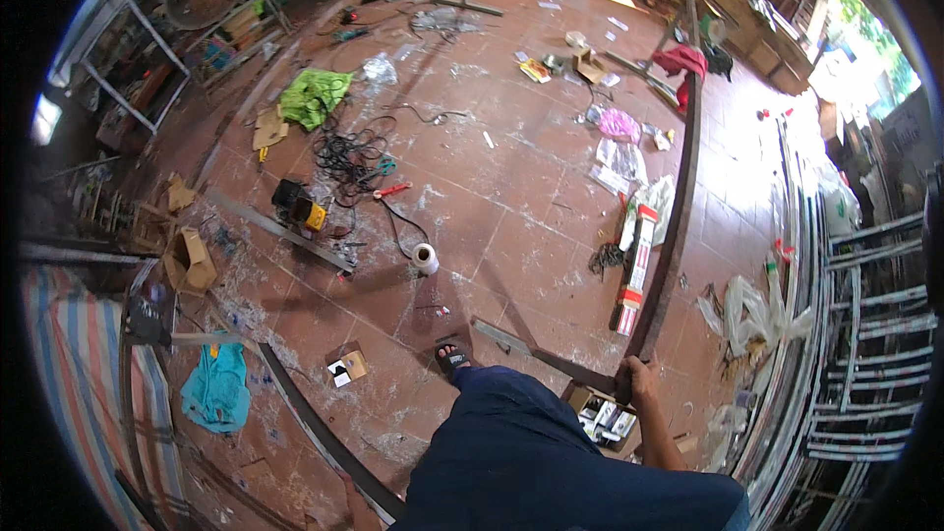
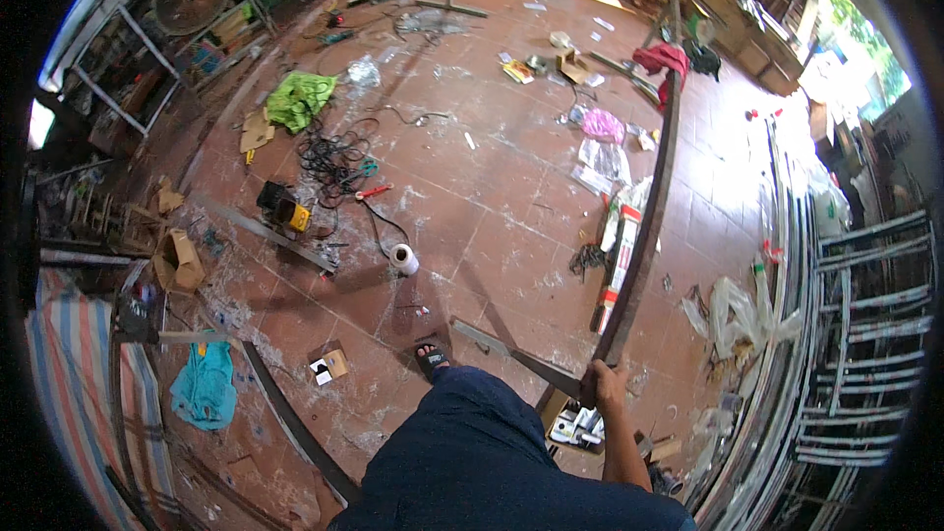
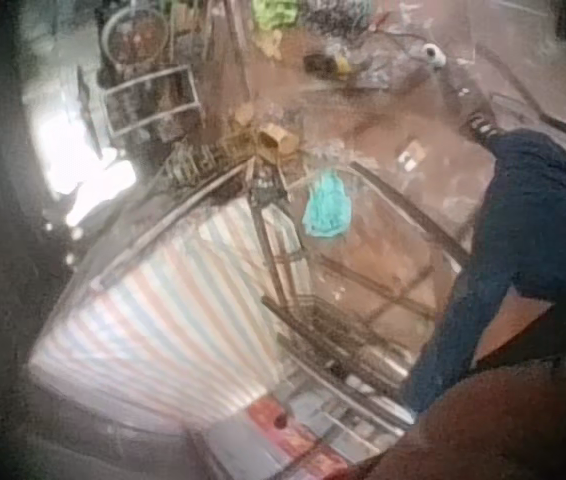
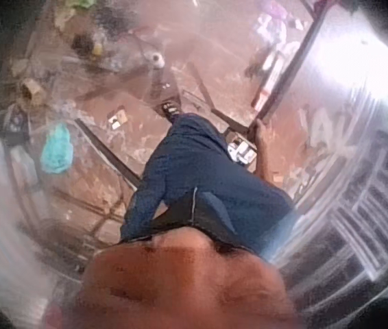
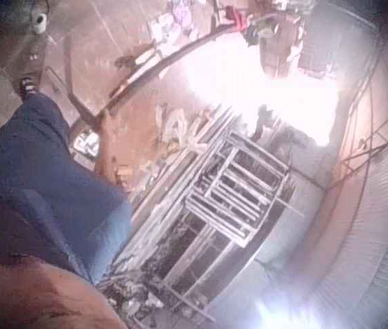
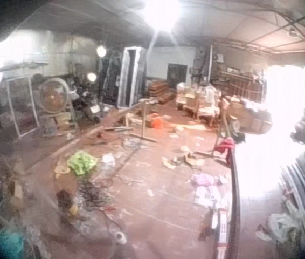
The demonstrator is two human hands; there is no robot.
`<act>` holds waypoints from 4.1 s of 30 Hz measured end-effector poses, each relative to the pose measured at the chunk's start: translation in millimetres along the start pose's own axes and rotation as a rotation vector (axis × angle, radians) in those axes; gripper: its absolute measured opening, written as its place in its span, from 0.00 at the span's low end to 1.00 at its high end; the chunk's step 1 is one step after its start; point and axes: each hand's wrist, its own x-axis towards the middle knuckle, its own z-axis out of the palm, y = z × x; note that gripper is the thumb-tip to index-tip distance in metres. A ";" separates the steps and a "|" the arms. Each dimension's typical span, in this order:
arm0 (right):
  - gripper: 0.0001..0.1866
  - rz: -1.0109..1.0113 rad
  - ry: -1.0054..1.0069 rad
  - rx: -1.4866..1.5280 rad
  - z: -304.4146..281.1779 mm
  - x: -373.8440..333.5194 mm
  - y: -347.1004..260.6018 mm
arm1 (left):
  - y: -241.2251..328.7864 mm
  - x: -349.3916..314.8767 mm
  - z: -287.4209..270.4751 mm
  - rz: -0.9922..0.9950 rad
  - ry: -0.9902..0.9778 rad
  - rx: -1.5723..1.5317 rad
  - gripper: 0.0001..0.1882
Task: The person picks up long metal profiles from a cluttered workshop floor, wipes them with a yellow cloth, and places them on a metal frame. The person repeats this process with several profiles, moving around the workspace to retrieve and position each piece.
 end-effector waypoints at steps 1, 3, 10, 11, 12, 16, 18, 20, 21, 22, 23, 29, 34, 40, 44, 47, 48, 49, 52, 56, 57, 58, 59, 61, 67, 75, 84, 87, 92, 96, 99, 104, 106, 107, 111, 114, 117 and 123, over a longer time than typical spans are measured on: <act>0.11 -0.022 0.010 -0.002 14.6 -1.3 -4.9 | 19.2 8.7 9.8 -0.002 -0.009 0.033 0.36; 0.13 -0.067 0.015 -0.001 49.2 -2.9 -11.5 | 53.0 22.9 21.9 -0.006 -0.034 0.088 0.36; 0.07 0.059 0.085 -0.081 119.9 -3.8 -15.5 | 131.3 61.7 26.8 -0.044 -0.073 0.113 0.36; 0.07 0.184 0.100 -0.016 108.3 3.7 0.0 | 143.6 68.5 24.2 -0.048 -0.076 0.113 0.37; 0.07 0.221 0.108 -0.074 100.5 9.2 2.9 | 154.1 74.6 19.5 -0.050 -0.076 0.101 0.37; 0.38 -0.438 0.433 -0.771 114.3 44.6 -32.4 | 192.2 114.9 4.4 -0.071 -0.074 0.087 0.37; 0.47 -0.593 0.589 -0.836 178.8 53.4 -90.6 | 201.6 144.3 -8.6 -0.004 0.026 0.134 0.41; 0.44 -0.648 0.456 -0.472 266.6 76.1 -128.8 | 219.8 169.8 -8.8 0.049 0.137 0.193 0.41; 0.42 -0.491 0.247 -0.338 311.8 84.3 -139.5 | 234.3 181.7 -7.9 0.050 0.192 0.226 0.41; 0.40 -0.436 0.111 -0.281 364.9 90.5 -149.7 | 247.9 196.7 -12.5 0.049 0.172 0.293 0.41; 0.38 -0.370 -0.008 -0.227 414.6 94.8 -159.6 | 259.2 215.0 -19.3 0.043 0.147 0.366 0.40; 0.39 -0.327 -0.545 -0.168 733.2 14.5 -175.8 | 334.0 220.7 -20.2 0.083 0.100 0.478 0.39; 0.43 -0.025 -0.899 0.005 955.5 -67.7 -187.2 | 382.8 215.5 -21.9 0.071 0.018 0.279 0.33; 0.44 0.389 -0.755 0.241 1151.9 -47.4 -188.6 | 446.7 269.9 -21.7 0.131 0.099 0.668 0.39; 0.42 0.325 -0.899 0.656 1248.3 -53.4 -191.6 | 536.5 276.2 11.7 0.133 0.154 0.613 0.40; 0.34 0.282 -0.842 0.644 1270.2 -58.2 -191.5 | 593.6 266.1 35.7 0.118 0.203 0.566 0.41; 0.33 0.321 -0.832 0.652 1273.9 -53.7 -191.5 | 611.7 263.0 42.3 0.114 0.214 0.556 0.41; 0.32 0.355 -0.813 0.653 1269.9 -44.8 -190.9 | 631.9 263.9 50.7 0.118 0.215 0.558 0.41; 0.29 0.443 -0.636 0.611 1250.0 -36.6 -188.3 | 685.9 262.6 66.0 0.142 0.238 0.584 0.42; 0.29 0.407 -0.578 0.566 1195.9 -55.3 -217.0 | 714.2 269.3 64.0 0.246 0.307 0.604 0.38; 0.30 0.384 -0.555 0.570 1185.3 -43.3 -207.4 | 726.6 273.1 69.2 0.281 0.284 0.590 0.37; 0.31 0.361 -0.540 0.568 1174.3 -30.4 -200.1 | 736.6 274.5 73.4 0.311 0.267 0.569 0.37; 0.31 0.377 -0.524 0.522 1160.4 -26.4 -202.3 | 748.8 283.2 67.6 0.306 0.226 0.603 0.36; 0.34 0.376 -0.471 0.463 1141.0 -26.2 -206.2 | 777.6 299.9 59.6 0.216 0.147 0.712 0.36; 0.35 0.226 -0.291 0.300 1135.2 -48.1 -218.3 | 814.7 352.7 12.5 0.262 -0.010 0.691 0.37; 0.34 -0.231 -0.118 -0.210 1137.3 -46.7 -205.5 | 876.8 442.0 -31.7 0.293 -0.104 0.871 0.40; 0.45 -0.223 0.108 -0.599 1159.9 -64.1 -238.4 | 1022.7 519.1 42.7 0.347 -0.235 1.013 0.53; 0.34 -0.265 0.245 -0.671 1170.5 -59.0 -245.0 | 1069.6 533.6 86.3 0.382 -0.249 1.007 0.49; 0.36 -0.104 0.306 -0.871 1169.9 -47.5 -259.5 | 1143.2 553.2 186.3 0.416 -0.232 1.062 0.49; 0.40 -0.054 0.256 -0.999 1178.0 -30.1 -294.9 | 1200.0 633.7 251.2 0.525 -0.312 1.259 0.56; 0.37 -0.142 0.324 -0.892 1203.0 -10.4 -332.1 | 1246.5 618.3 343.9 0.547 -0.316 1.368 0.56; 0.38 -0.369 0.549 -0.806 1254.6 75.4 -399.6 | 1316.9 594.5 498.1 0.549 -0.380 1.428 0.52; 0.38 -0.371 0.582 -0.821 1279.3 115.8 -437.0 | 1336.3 627.0 544.8 0.593 -0.404 1.429 0.49; 0.38 -0.328 0.574 -0.844 1288.7 131.1 -458.7 | 1348.7 635.6 570.6 0.614 -0.421 1.429 0.47; 0.37 -0.327 0.597 -0.720 1300.4 197.7 -507.2 | 1400.8 656.4 682.3 0.688 -0.604 1.407 0.42; 0.38 -0.280 0.553 -0.592 1316.8 228.0 -538.6 | 1434.9 679.2 754.8 0.596 -0.675 1.429 0.39; 0.39 -0.249 0.594 -0.547 1327.8 249.6 -560.8 | 1451.0 672.6 812.6 0.466 -0.791 1.278 0.36; 0.42 -0.100 0.780 -0.847 1326.6 351.3 -596.3 | 1464.3 637.9 941.1 0.655 -0.876 1.356 0.33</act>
